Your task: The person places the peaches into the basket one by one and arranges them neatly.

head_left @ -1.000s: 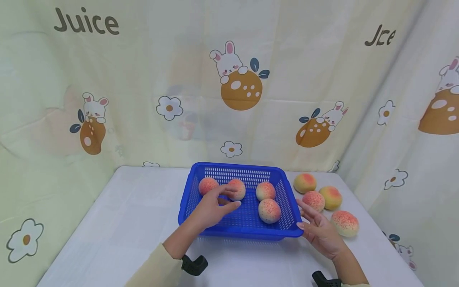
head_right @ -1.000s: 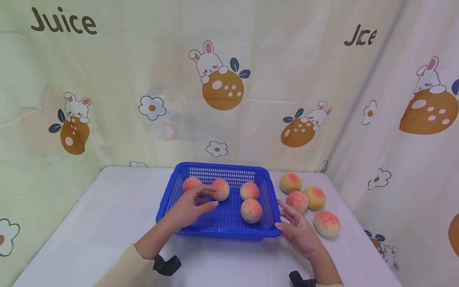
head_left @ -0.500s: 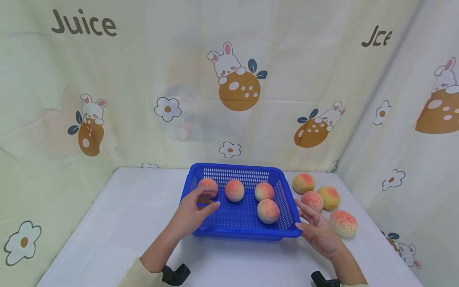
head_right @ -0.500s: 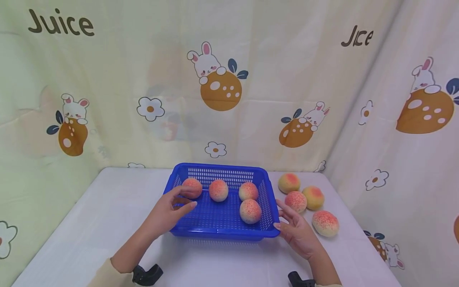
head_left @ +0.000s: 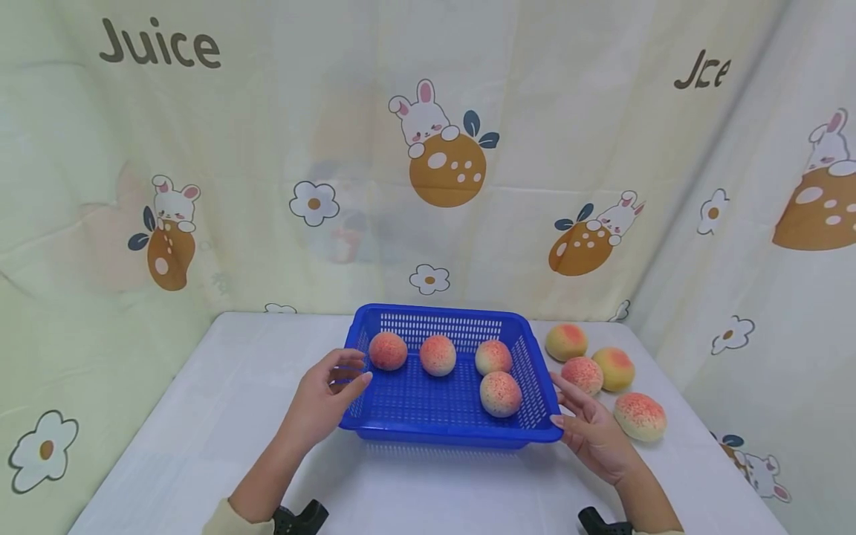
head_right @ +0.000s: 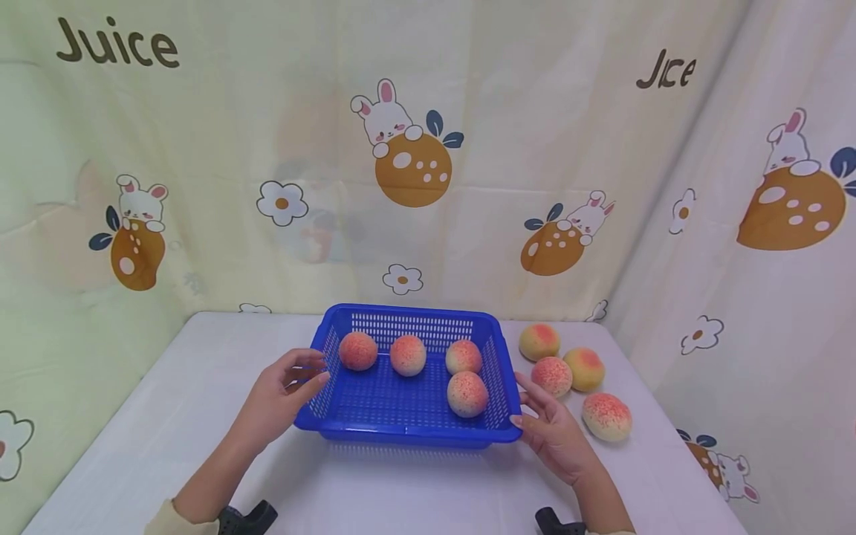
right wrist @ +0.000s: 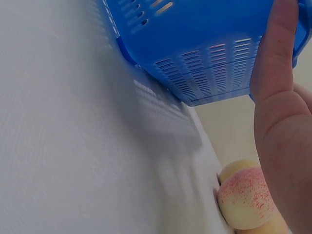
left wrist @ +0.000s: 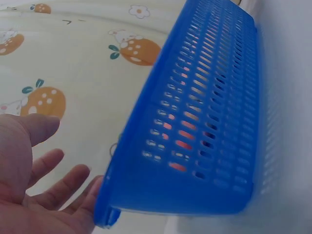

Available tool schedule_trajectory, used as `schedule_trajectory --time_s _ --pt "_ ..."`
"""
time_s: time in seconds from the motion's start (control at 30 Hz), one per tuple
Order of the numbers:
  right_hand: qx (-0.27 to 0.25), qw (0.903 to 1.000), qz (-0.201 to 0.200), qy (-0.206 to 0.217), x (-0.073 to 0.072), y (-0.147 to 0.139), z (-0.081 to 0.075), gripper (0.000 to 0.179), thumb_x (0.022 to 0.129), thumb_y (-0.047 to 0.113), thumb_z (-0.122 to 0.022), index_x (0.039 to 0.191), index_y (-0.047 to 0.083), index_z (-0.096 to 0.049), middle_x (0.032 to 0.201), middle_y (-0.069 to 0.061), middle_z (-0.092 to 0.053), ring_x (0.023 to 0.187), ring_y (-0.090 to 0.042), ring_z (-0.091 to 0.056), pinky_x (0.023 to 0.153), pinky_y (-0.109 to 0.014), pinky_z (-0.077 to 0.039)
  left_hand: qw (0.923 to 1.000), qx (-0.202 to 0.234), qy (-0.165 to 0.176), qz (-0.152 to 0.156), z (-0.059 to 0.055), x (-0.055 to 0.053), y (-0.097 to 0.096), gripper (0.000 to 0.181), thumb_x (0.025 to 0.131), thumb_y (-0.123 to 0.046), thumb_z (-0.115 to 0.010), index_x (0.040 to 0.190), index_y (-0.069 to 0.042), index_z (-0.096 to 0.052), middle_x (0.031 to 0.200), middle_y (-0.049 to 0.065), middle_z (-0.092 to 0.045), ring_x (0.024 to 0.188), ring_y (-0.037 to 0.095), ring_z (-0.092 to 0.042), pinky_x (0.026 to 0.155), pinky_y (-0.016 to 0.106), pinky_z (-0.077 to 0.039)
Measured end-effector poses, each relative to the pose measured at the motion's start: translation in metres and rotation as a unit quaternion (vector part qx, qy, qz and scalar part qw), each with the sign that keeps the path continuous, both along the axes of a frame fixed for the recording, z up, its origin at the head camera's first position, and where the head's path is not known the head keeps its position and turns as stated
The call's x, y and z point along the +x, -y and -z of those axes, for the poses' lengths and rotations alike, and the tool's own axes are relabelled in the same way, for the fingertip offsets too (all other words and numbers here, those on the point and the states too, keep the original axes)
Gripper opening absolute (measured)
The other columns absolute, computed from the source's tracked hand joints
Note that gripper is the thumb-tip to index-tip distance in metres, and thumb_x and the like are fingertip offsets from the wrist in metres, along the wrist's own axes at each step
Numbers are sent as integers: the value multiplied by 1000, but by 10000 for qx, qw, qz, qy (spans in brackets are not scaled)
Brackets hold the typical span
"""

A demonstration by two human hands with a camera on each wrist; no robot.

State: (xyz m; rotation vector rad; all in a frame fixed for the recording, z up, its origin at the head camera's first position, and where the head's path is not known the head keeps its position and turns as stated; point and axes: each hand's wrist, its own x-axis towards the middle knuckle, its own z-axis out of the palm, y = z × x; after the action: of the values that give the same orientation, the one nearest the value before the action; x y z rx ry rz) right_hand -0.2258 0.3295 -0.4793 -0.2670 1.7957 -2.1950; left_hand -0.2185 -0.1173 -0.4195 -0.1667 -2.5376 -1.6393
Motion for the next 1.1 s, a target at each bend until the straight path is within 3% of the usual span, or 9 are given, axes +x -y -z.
schedule_trajectory --time_s 0.27,0.53,0.8,1.1 --pt "64 9999 85 -17 1 2 -2 73 104 3 -54 165 15 -16 125 2 -56 110 -10 -68 94 -27 -58 9983 204 -326 -446 8 4 14 34 99 -19 -69 130 -8 -63 128 11 -68 122 26 -65 105 44 -54" --pt "178 9997 165 -73 4 5 -6 73 104 3 -54 165 13 -16 124 2 -55 111 -9 -68 96 -28 -58 9969 54 -194 -755 17 3 27 35 100 -21 -68 132 -10 -61 131 13 -66 123 29 -65 107 47 -52" --pt "620 9971 426 -119 7 3 -7 67 105 11 -55 164 14 -24 131 -2 -44 112 -8 -65 96 -29 -58 9966 -84 301 -766 27 1 33 47 101 -26 -65 145 -14 -53 134 15 -63 125 32 -62 106 49 -53" --pt "482 9975 421 -293 10 -4 -6 57 108 10 -49 162 16 -30 135 0 -44 116 -7 -64 99 -30 -57 9958 46 706 -573 33 0 32 57 100 -29 -66 152 -16 -47 130 13 -65 116 28 -66 94 40 -60"
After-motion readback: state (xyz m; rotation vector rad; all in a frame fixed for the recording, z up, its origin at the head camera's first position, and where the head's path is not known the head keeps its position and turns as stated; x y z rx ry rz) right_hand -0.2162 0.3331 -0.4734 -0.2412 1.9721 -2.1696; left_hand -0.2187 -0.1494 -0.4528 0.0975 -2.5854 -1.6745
